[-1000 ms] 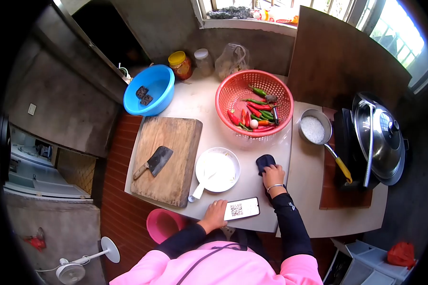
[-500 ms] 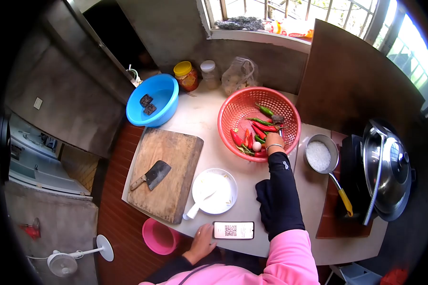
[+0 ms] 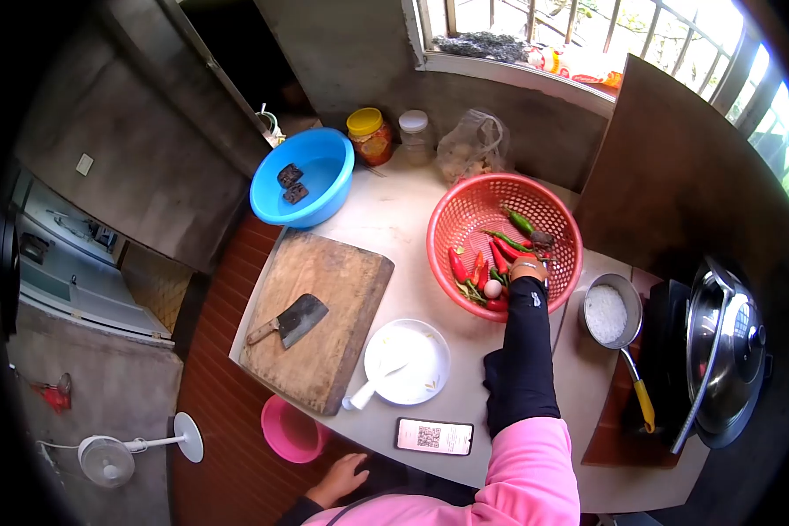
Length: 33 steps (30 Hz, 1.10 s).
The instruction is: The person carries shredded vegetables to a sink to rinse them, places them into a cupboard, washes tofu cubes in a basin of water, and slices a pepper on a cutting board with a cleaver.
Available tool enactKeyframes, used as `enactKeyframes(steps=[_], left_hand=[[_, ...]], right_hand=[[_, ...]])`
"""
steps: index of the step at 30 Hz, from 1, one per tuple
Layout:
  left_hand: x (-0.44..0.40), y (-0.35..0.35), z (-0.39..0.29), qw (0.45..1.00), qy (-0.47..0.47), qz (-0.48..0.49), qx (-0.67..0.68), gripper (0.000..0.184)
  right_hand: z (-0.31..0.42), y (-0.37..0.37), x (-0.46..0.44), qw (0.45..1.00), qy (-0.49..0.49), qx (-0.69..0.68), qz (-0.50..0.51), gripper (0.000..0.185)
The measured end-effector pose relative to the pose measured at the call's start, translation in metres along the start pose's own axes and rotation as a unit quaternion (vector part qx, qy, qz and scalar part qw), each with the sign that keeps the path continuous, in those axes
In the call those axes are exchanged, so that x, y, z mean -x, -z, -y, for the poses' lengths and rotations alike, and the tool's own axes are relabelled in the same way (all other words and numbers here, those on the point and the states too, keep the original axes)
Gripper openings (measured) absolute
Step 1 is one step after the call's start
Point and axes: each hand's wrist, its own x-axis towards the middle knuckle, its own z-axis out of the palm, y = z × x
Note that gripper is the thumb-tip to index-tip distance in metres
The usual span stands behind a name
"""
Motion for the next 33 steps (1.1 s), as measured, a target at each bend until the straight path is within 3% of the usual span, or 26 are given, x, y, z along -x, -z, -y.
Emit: enactKeyframes(steps=[2, 4, 8, 9, 12, 15, 16, 18, 19, 21, 22, 23, 24, 25, 26, 27, 28, 30, 33], left_hand=[[-0.005, 0.001, 0.002, 1.0, -0.001, -0.012, 0.003, 0.04], [-0.006, 0.003, 0.001, 1.0, -0.013, -0.024, 0.005, 0.039], [-0.005, 0.006, -0.004, 0.999, -0.019, -0.022, 0.014, 0.038], [-0.005, 0.006, -0.006, 0.999, -0.026, -0.022, 0.012, 0.037], [-0.008, 0.006, -0.012, 0.999, -0.051, -0.016, 0.005, 0.036], [-0.014, 0.008, -0.024, 0.998, -0.059, -0.005, 0.001, 0.035], [-0.016, 0.009, -0.03, 0.999, -0.051, 0.0, 0.001, 0.035], [-0.026, 0.01, -0.041, 0.997, -0.07, 0.003, 0.021, 0.038], [-0.032, 0.01, -0.05, 0.994, -0.049, 0.021, 0.096, 0.037], [-0.049, 0.008, -0.067, 0.976, -0.017, 0.068, 0.205, 0.037], [-0.06, 0.007, -0.077, 0.966, -0.007, 0.095, 0.24, 0.036], [-0.07, 0.01, -0.094, 0.939, -0.004, 0.153, 0.308, 0.037], [-0.082, 0.016, -0.111, 0.904, -0.002, 0.208, 0.373, 0.039], [-0.088, 0.02, -0.13, 0.852, 0.013, 0.216, 0.477, 0.041], [-0.092, 0.024, -0.148, 0.787, 0.028, 0.221, 0.575, 0.043], [-0.098, 0.028, -0.16, 0.703, -0.012, 0.253, 0.665, 0.043], [-0.102, 0.034, -0.167, 0.605, -0.054, 0.279, 0.743, 0.044], [-0.098, 0.045, -0.175, 0.624, -0.073, 0.19, 0.754, 0.038], [-0.084, 0.048, -0.161, 0.659, -0.046, 0.161, 0.733, 0.031]], right_hand=[[0.004, 0.024, 0.019, 0.991, -0.025, 0.079, 0.103, 0.035], [0.005, 0.048, 0.056, 0.992, 0.015, 0.112, 0.051, 0.044], [-0.018, 0.058, 0.066, 0.99, 0.11, -0.03, -0.078, 0.033], [-0.026, 0.055, 0.06, 0.978, 0.126, -0.131, -0.101, 0.03], [-0.045, 0.059, 0.064, 0.882, 0.205, -0.397, -0.148, 0.021], [-0.054, 0.079, 0.093, 0.719, 0.223, -0.655, -0.062, 0.021], [-0.053, 0.084, 0.109, 0.675, 0.223, -0.698, -0.084, 0.025], [-0.055, 0.094, 0.144, 0.639, 0.194, -0.739, -0.095, 0.029], [-0.054, 0.094, 0.164, 0.639, 0.195, -0.738, -0.095, 0.029], [-0.047, 0.088, 0.207, 0.536, 0.199, -0.817, -0.075, 0.031], [-0.037, 0.086, 0.236, 0.519, 0.207, -0.825, -0.085, 0.032], [-0.019, 0.079, 0.265, 0.514, 0.206, -0.822, -0.133, 0.032], [-0.01, 0.068, 0.292, 0.575, 0.228, -0.766, -0.175, 0.032], [0.002, 0.053, 0.317, 0.59, 0.235, -0.748, -0.191, 0.031], [0.013, 0.044, 0.35, 0.657, 0.243, -0.682, -0.21, 0.032], [0.016, 0.026, 0.36, 0.722, 0.349, -0.484, -0.352, 0.032], [0.023, 0.023, 0.383, 0.721, 0.411, -0.432, -0.354, 0.033], [0.033, 0.0, 0.419, 0.759, 0.433, -0.389, -0.292, 0.04], [0.028, -0.006, 0.439, 0.788, 0.473, -0.29, -0.268, 0.048]])
